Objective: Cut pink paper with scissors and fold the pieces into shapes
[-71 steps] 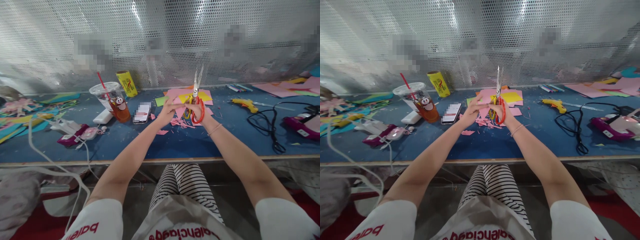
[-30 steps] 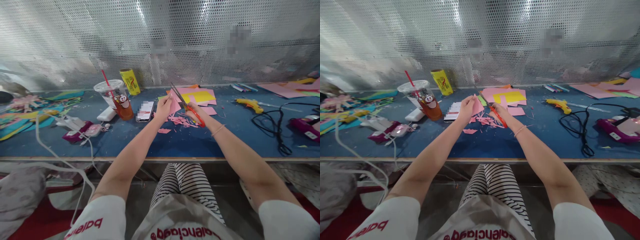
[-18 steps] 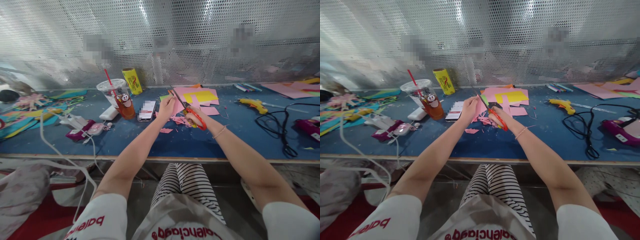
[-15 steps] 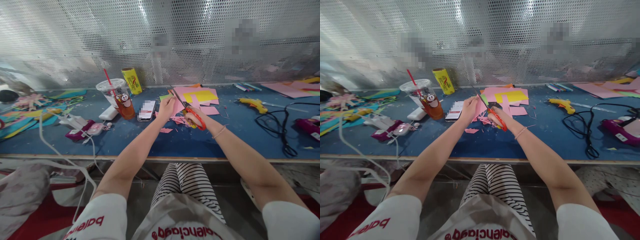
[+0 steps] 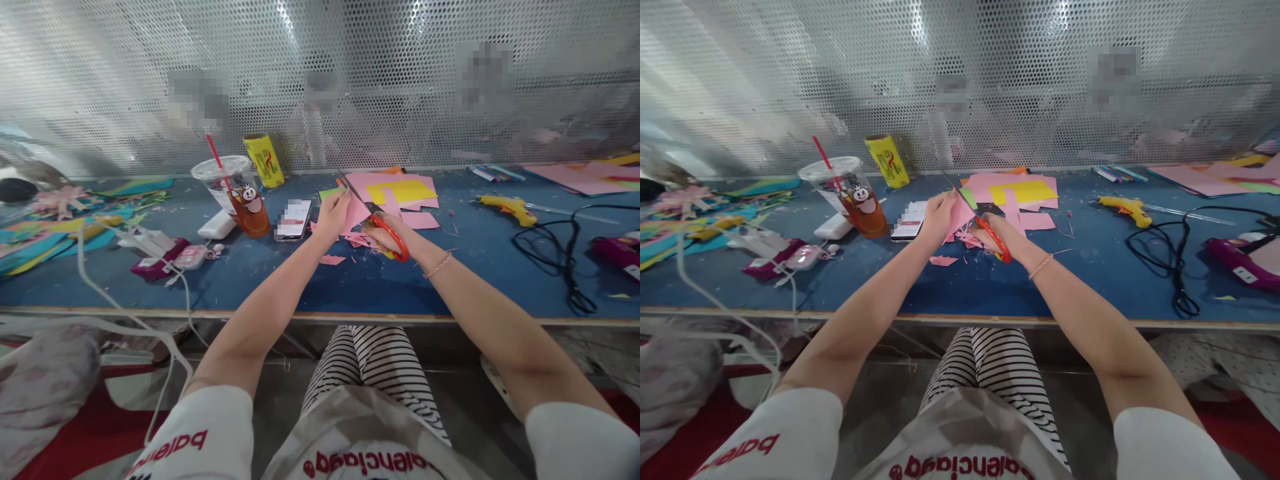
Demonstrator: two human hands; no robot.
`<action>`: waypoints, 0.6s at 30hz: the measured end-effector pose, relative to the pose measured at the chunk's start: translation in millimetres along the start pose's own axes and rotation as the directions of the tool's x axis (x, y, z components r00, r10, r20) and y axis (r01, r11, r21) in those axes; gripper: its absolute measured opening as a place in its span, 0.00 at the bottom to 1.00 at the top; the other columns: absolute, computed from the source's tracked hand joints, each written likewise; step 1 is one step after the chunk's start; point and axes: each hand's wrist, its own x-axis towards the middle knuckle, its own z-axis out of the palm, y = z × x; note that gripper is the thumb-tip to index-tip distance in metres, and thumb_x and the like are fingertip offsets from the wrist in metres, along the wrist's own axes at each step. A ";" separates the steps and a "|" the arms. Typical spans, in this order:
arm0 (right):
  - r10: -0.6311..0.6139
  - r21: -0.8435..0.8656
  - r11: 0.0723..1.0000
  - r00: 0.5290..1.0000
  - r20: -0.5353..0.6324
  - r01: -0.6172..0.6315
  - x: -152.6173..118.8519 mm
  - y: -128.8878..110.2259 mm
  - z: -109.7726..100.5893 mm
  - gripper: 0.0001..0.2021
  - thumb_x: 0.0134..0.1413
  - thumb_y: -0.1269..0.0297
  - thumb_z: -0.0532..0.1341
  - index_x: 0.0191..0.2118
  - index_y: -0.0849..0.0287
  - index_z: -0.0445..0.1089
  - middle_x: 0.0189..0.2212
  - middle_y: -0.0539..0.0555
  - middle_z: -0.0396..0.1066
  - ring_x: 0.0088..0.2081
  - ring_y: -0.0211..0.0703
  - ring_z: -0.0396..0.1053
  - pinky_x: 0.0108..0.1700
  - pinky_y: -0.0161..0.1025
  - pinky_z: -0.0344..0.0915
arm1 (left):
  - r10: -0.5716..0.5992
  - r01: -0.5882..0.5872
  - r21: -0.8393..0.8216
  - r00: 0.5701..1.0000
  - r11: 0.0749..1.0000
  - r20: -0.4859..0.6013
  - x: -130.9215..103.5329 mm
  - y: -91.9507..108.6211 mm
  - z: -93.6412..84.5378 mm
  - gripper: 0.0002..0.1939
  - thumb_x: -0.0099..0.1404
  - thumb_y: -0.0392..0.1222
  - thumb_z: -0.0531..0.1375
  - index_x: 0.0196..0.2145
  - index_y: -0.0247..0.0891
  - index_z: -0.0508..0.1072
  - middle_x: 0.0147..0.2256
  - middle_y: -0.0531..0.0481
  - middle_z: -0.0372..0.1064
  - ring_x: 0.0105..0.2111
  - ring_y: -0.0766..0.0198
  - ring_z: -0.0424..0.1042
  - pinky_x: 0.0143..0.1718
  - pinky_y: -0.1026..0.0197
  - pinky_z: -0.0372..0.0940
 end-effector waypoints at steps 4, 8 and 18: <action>0.060 0.028 0.998 0.998 0.024 -0.061 -7.5 -7.0 -1.7 0.08 0.46 0.67 0.57 0.25 0.56 0.54 0.11 0.45 0.56 0.11 0.35 0.55 0.14 0.34 0.53 | 0.009 -0.009 -0.009 1.000 1.000 0.004 0.1 -0.7 0.3 0.22 0.62 0.46 0.55 0.16 0.37 0.50 0.18 0.55 0.42 0.21 0.71 0.47 0.24 0.62 0.46; 0.083 0.038 0.996 0.996 0.027 -0.084 -15.2 -18.7 -2.2 0.08 0.43 0.71 0.55 0.23 0.56 0.52 0.11 0.45 0.55 0.11 0.33 0.55 0.14 0.32 0.53 | 0.004 -0.004 -0.010 1.000 1.000 0.007 0.0 -1.3 1.2 0.21 0.63 0.45 0.54 0.16 0.37 0.51 0.18 0.55 0.43 0.21 0.71 0.47 0.24 0.62 0.46; -0.078 -0.601 0.794 0.964 -0.254 -0.094 11.0 20.1 -26.8 0.11 0.48 0.61 0.58 0.35 0.63 0.61 0.29 0.65 0.70 0.32 0.53 0.70 0.31 0.41 0.61 | -0.035 0.029 -0.096 0.997 0.995 -0.064 6.0 -5.5 -4.1 0.19 0.61 0.50 0.55 0.18 0.38 0.56 0.19 0.55 0.48 0.22 0.71 0.52 0.24 0.65 0.51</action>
